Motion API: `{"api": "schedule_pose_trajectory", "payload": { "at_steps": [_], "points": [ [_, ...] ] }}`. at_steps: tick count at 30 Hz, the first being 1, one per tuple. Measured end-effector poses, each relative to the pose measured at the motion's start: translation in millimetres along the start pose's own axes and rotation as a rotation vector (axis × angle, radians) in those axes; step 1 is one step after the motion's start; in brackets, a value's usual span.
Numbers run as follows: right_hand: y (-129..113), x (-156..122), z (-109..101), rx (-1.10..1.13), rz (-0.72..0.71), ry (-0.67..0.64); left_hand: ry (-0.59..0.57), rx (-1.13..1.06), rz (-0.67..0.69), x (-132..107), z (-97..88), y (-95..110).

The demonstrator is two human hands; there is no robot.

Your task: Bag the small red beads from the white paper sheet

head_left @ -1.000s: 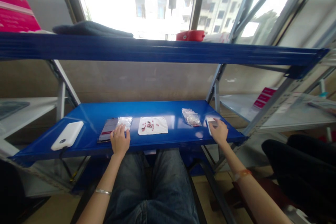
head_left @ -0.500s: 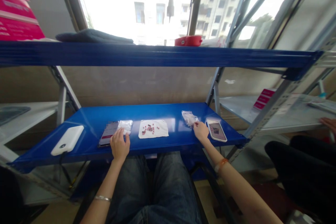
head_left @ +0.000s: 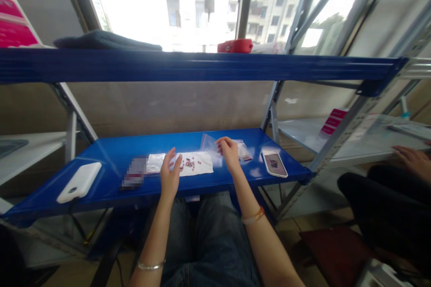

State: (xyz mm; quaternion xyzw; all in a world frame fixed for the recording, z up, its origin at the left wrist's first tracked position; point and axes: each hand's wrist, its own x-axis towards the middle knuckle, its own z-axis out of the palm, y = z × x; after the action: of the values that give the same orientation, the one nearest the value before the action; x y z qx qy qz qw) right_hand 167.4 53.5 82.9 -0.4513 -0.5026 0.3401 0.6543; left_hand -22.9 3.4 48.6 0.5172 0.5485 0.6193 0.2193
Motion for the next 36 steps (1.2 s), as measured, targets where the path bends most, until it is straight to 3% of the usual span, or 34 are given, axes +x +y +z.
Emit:
{"api": "schedule_pose_trajectory", "payload": {
  "at_steps": [3,6,9,11,15,16,18,20,22,31,36],
  "points": [
    [-2.3,-30.7,19.8,0.177,0.123,-0.170,-0.163,-0.198,-0.102,-8.5,3.8,16.5],
    [10.7,-59.5,28.1,0.276,0.252,-0.200,-0.256,-0.270,-0.162,-17.5,-5.3,16.6],
    [28.8,-76.1,29.2,0.284,0.323,-0.208,-0.274,-0.232,-0.205,-22.6,-15.9,10.8],
    [36.6,-80.3,28.4,0.203,0.298,-0.177,-0.254,-0.215,-0.204,-24.2,-18.8,8.1],
    [31.7,-84.3,27.7,-0.094,0.071,0.057,-0.121,-0.209,-0.161,-27.4,-14.6,8.6],
    [27.0,-86.2,28.4,-0.118,0.041,0.046,-0.089,-0.196,-0.138,-28.5,-12.7,9.5],
    [16.4,-91.2,31.1,-0.052,0.059,-0.150,-0.077,-0.166,-0.082,-30.6,-9.4,11.7],
    [7.9,-96.6,35.3,0.089,0.116,-0.380,-0.124,-0.152,-0.037,-32.2,-7.2,13.5],
    [3.6,-100.5,39.7,0.185,0.155,-0.471,-0.168,-0.156,-0.020,-32.7,-6.4,14.4],
    [11.4,-99.9,45.0,0.222,0.208,-0.421,-0.338,-0.249,-0.122,-34.4,-12.0,18.8],
    [18.1,-101.3,45.3,0.147,0.224,-0.386,-0.297,-0.211,-0.130,-35.8,-9.4,20.1]
  ]
}}
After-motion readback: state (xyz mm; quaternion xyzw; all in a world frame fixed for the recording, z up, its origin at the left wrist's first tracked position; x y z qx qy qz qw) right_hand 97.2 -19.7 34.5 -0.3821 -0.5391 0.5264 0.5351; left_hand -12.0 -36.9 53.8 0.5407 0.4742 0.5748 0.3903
